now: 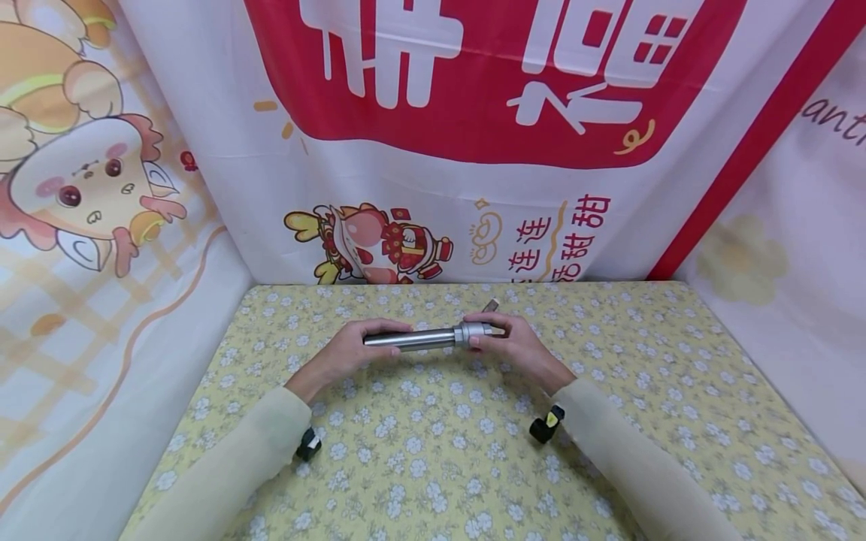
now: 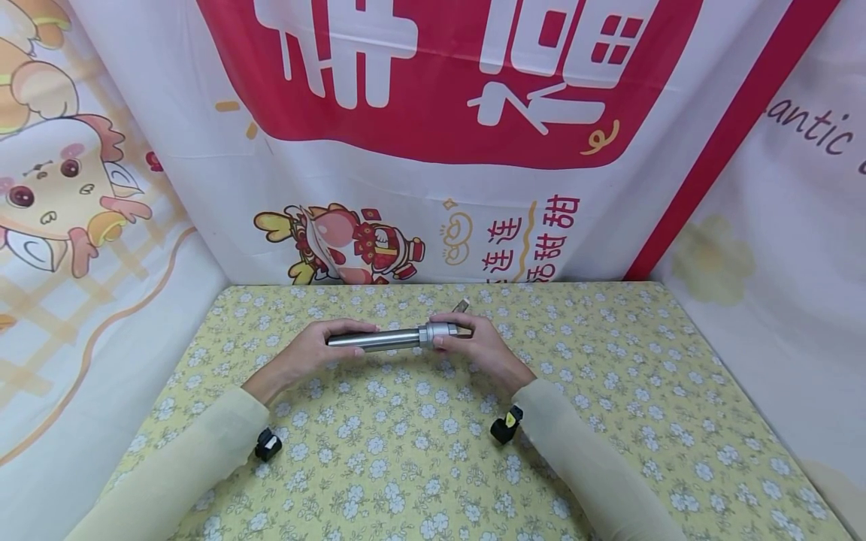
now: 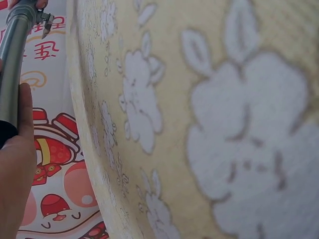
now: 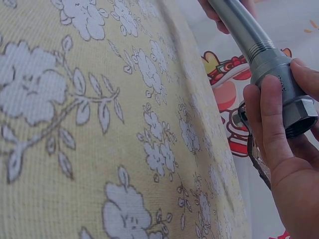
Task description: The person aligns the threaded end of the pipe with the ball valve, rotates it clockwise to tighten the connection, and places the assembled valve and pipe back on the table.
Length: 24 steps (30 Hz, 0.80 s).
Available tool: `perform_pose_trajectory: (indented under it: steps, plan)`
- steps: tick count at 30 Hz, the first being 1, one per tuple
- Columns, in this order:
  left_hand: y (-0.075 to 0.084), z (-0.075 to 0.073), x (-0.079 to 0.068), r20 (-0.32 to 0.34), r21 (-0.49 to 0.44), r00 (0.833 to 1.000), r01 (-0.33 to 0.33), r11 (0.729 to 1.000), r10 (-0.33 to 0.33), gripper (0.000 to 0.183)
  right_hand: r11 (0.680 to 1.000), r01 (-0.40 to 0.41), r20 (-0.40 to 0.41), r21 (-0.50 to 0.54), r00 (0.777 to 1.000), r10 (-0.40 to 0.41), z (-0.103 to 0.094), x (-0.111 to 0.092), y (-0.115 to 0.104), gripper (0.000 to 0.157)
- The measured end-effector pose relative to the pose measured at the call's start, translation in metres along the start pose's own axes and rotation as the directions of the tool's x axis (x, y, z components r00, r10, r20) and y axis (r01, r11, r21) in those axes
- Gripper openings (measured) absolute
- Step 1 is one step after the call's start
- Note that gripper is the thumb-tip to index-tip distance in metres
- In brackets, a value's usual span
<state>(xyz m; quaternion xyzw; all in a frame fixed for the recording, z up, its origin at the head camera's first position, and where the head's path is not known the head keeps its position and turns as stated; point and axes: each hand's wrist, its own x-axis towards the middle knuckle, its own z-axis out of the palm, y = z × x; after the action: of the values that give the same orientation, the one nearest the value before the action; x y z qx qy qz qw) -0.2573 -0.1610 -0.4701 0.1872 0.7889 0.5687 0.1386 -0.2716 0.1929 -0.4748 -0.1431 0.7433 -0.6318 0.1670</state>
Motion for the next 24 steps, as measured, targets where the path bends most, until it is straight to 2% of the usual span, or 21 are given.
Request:
perform_pose_trajectory:
  steps: [5,11,19,24]
  plan:
    - [-0.0001,-0.0006,0.0007,0.0,0.006,1.0,0.015,1.0,-0.015,0.041,1.0,0.003,0.003,0.008,1.0,-0.003,0.0003,0.0005,0.0013,0.064]
    - [0.0017,-0.0015,0.0011,0.023,0.014,1.0,0.018,1.0,-0.018,0.048,1.0,-0.005,-0.009,0.012,1.0,0.005,0.0011,0.0002,0.002,0.057]
    - [-0.0004,-0.0025,0.0013,-0.009,0.01,1.0,0.027,1.0,-0.027,0.044,1.0,-0.013,-0.035,0.022,0.999,0.013,0.0023,0.0015,-0.0001,0.054]
    - [0.0003,-0.0029,-0.0004,0.0,-0.02,1.0,0.023,1.0,-0.023,0.048,1.0,-0.012,-0.044,0.016,0.999,0.013,0.0029,0.0012,-0.0009,0.054]
